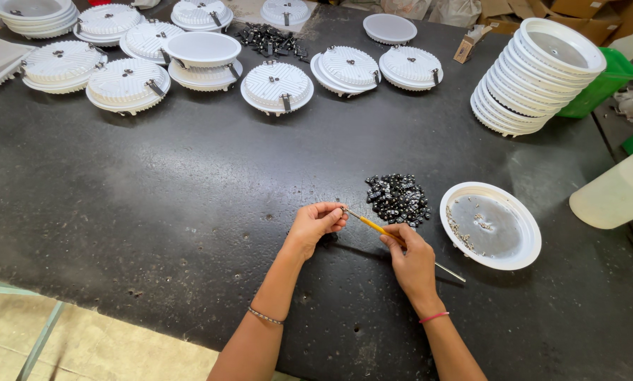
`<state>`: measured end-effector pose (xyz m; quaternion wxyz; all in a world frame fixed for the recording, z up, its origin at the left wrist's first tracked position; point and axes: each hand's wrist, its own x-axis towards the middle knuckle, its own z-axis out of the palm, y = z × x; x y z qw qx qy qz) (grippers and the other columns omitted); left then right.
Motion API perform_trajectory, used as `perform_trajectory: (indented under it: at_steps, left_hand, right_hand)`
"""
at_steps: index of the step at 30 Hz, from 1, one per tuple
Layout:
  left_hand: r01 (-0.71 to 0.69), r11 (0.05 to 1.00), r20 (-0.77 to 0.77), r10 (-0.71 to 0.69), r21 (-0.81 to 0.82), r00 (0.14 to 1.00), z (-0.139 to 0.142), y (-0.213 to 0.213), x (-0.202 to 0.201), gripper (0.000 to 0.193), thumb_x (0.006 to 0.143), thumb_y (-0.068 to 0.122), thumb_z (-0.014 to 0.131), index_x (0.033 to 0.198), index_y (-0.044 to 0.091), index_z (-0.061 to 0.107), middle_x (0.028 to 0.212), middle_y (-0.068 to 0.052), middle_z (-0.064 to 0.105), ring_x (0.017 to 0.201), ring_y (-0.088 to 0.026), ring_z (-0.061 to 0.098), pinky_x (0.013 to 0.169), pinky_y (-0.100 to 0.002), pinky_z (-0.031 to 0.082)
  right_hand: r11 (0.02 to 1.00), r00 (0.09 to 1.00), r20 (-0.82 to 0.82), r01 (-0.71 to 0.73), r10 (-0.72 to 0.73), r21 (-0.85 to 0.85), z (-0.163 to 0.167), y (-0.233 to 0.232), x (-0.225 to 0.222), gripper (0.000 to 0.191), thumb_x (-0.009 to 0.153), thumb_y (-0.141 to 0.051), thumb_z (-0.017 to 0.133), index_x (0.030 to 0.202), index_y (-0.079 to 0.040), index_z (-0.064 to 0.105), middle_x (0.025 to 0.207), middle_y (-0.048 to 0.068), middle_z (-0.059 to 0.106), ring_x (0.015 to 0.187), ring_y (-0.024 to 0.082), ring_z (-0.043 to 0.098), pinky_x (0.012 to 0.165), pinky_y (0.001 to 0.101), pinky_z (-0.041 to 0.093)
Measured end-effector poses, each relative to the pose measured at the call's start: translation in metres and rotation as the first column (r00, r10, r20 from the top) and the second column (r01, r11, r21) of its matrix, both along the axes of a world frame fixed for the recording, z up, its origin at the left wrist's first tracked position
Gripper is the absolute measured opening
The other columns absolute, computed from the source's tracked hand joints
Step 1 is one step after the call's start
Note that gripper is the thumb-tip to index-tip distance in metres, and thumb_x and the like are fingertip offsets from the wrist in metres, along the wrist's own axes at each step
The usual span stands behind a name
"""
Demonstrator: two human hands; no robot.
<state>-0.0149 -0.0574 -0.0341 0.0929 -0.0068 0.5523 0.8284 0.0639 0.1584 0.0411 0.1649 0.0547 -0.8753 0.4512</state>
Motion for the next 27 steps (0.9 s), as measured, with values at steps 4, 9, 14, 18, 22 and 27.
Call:
perform_trajectory:
  at_steps: [4, 9, 14, 18, 22, 27]
  left_hand:
    - [0.003, 1.0, -0.002, -0.003, 0.002, 1.0, 0.001, 0.0, -0.001, 0.024, 0.096, 0.011, 0.068, 0.116, -0.003, 0.073, 0.097, -0.009, 0.076, 0.083, -0.012, 0.071, 0.078, -0.025, 0.061]
    - [-0.006, 0.999, -0.011, 0.005, -0.032, 1.0, 0.005, 0.001, 0.001, 0.024, 0.095, 0.011, 0.07, 0.114, -0.003, 0.074, 0.096, -0.009, 0.076, 0.083, -0.012, 0.071, 0.078, -0.025, 0.06]
    - [-0.017, 0.994, -0.026, 0.014, -0.111, 1.0, 0.008, 0.0, 0.002, 0.022, 0.094, 0.01, 0.071, 0.113, -0.002, 0.075, 0.094, -0.009, 0.077, 0.082, -0.013, 0.072, 0.078, -0.026, 0.06]
    - [-0.026, 0.989, -0.064, 0.017, -0.145, 0.998, 0.006, -0.002, 0.005, 0.02, 0.093, 0.008, 0.071, 0.111, -0.001, 0.076, 0.094, -0.01, 0.077, 0.083, -0.013, 0.073, 0.077, -0.027, 0.061]
    - [-0.02, 0.986, -0.077, 0.007, -0.163, 0.997, 0.002, -0.004, 0.002, 0.018, 0.094, 0.006, 0.07, 0.109, -0.001, 0.075, 0.093, -0.01, 0.077, 0.082, -0.014, 0.073, 0.076, -0.027, 0.061]
    - [-0.031, 0.983, -0.063, 0.02, -0.178, 0.998, -0.004, -0.002, -0.001, 0.018, 0.094, 0.004, 0.068, 0.109, 0.0, 0.076, 0.093, -0.009, 0.077, 0.081, -0.012, 0.072, 0.075, -0.026, 0.06]
  right_hand:
    - [1.0, 1.0, 0.003, 0.014, -0.014, 0.02, 0.001, -0.001, 0.001, 0.016, 0.089, -0.012, 0.074, 0.104, -0.006, 0.072, 0.093, 0.011, 0.077, 0.082, 0.021, 0.077, 0.073, 0.0329, 0.058]
    - [0.999, 0.999, -0.043, 0.023, -0.021, 0.049, 0.002, 0.0, 0.002, 0.017, 0.087, -0.012, 0.075, 0.102, -0.006, 0.073, 0.093, 0.011, 0.076, 0.083, 0.023, 0.075, 0.073, 0.0342, 0.057]
    - [0.998, 0.997, -0.069, 0.026, -0.023, 0.049, -0.001, 0.001, 0.003, 0.016, 0.087, -0.011, 0.074, 0.103, -0.006, 0.073, 0.091, 0.011, 0.075, 0.08, 0.024, 0.075, 0.072, 0.0343, 0.056]
    - [0.997, 0.999, -0.037, -0.029, 0.032, 0.076, -0.006, 0.005, -0.001, 0.015, 0.091, -0.011, 0.069, 0.105, -0.008, 0.072, 0.085, 0.008, 0.075, 0.075, 0.021, 0.075, 0.066, 0.0333, 0.056]
    - [0.986, 0.989, 0.134, -0.079, 0.06, 0.144, -0.007, 0.006, -0.005, 0.014, 0.097, -0.016, 0.066, 0.108, -0.009, 0.07, 0.07, 0.008, 0.07, 0.062, 0.023, 0.07, 0.061, 0.0364, 0.053]
    - [0.985, 0.982, 0.179, -0.082, 0.053, 0.154, -0.006, 0.005, -0.003, 0.023, 0.09, -0.019, 0.073, 0.105, -0.006, 0.062, 0.083, 0.009, 0.073, 0.064, 0.026, 0.07, 0.063, 0.0373, 0.053]
